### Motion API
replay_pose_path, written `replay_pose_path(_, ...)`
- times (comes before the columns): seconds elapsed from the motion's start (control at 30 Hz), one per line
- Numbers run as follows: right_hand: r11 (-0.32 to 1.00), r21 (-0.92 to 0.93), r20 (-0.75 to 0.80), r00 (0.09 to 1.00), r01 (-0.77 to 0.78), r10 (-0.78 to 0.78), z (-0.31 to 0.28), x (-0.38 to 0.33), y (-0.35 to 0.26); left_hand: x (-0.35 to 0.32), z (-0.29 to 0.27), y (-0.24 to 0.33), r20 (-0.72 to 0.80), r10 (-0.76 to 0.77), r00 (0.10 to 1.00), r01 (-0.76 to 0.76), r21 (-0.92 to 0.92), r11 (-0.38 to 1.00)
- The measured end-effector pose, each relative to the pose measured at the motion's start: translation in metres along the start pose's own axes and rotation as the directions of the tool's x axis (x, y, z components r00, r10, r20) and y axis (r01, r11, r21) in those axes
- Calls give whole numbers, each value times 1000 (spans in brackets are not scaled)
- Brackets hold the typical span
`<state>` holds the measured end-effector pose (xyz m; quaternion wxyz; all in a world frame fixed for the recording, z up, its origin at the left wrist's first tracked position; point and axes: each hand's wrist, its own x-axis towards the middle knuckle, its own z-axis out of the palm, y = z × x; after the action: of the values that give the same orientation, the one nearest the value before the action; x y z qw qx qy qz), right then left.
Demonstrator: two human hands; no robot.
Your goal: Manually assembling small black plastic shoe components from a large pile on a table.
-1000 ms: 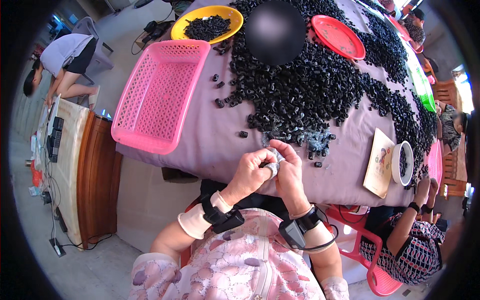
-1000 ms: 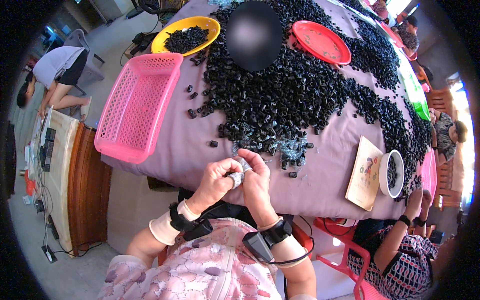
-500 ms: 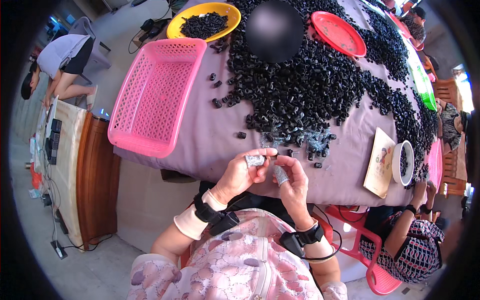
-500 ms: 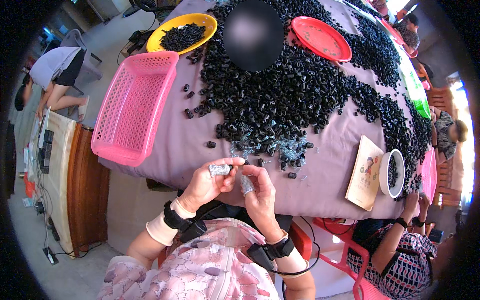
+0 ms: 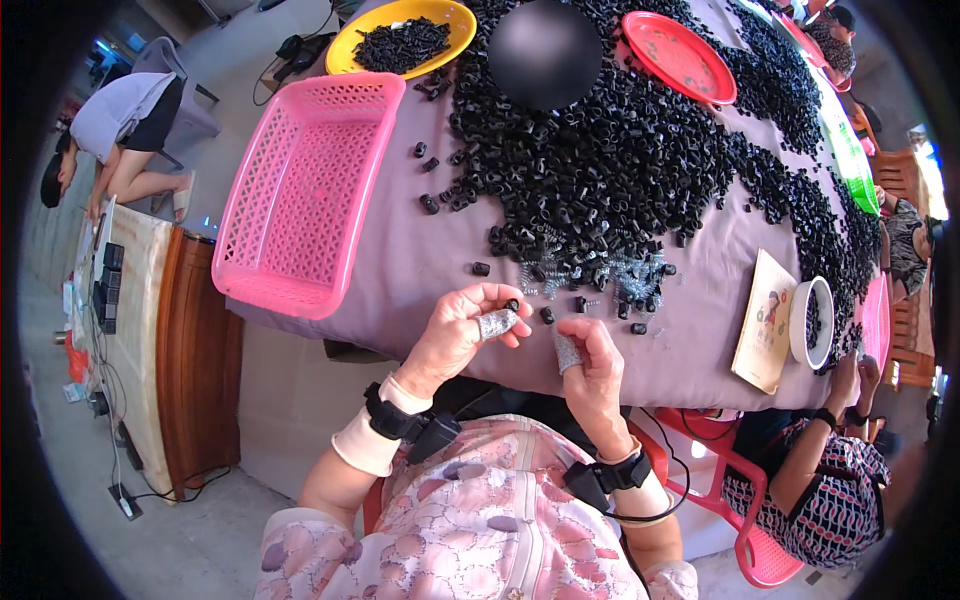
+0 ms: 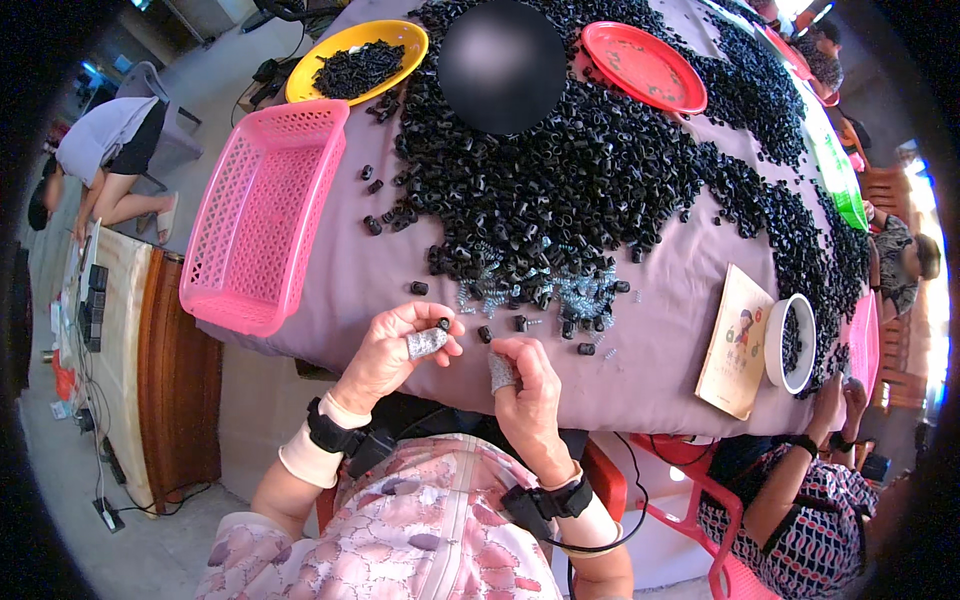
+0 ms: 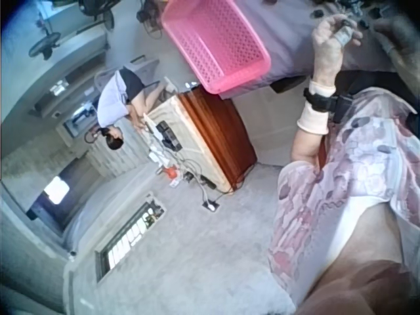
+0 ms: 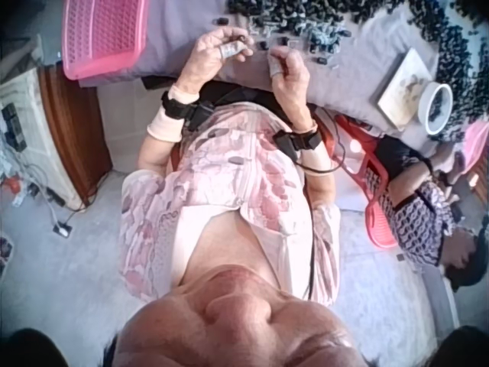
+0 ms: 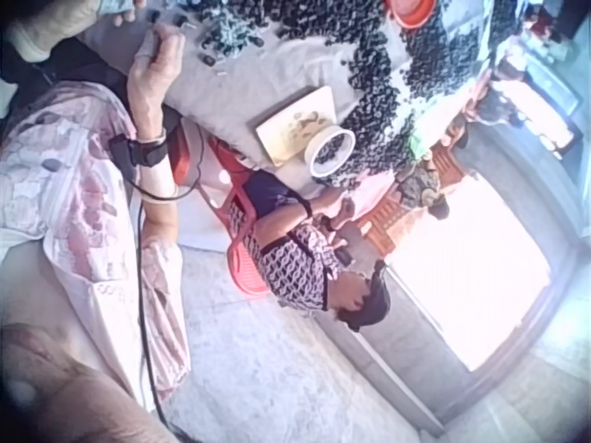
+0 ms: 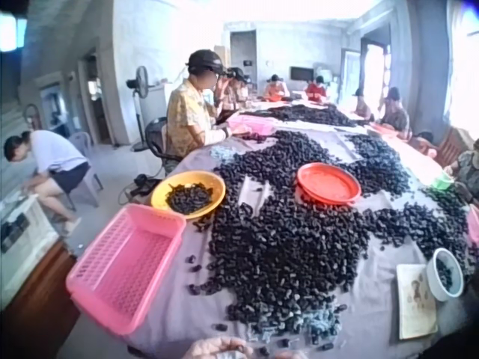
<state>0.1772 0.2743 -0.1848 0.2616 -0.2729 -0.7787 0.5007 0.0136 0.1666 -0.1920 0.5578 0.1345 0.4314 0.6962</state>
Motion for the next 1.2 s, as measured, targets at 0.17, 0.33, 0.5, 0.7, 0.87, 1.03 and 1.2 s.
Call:
replay_pose_path(0.17, 985, -158, 80, 995, 67, -55, -3, -4, -11, 2, -1, -5, -13, 23, 1000, -24, -91, 996)
replay_pose_path(0.33, 978, -175, 84, 991, 116, -103, -12, -3, -10, 5, -5, 0, -5, 65, 998, -65, -146, 987)
replay_pose_path(0.5, 969, -243, -15, 998, 52, -57, -31, 10, -3, 13, -1, 0, 10, 75, 997, -73, -117, 990)
replay_pose_path(0.7, 847, -500, -6, 977, 181, -212, -20, 39, -6, 19, 6, -4, -45, 8, 999, -6, 46, 999)
replay_pose_path(0.87, 700, -697, 7, 977, 159, -214, -1, 51, 1, 20, 3, -10, -55, 28, 998, -29, -17, 999)
replay_pose_path(1.03, 589, -786, 53, 971, 185, -233, 5, 50, -1, 20, 1, -11, -32, 24, 999, -26, -76, 997)
replay_pose_path(1.2, 651, -719, 100, 963, 243, -248, 4, 54, 1, 20, 3, -11, -73, 33, 997, -38, -81, 996)
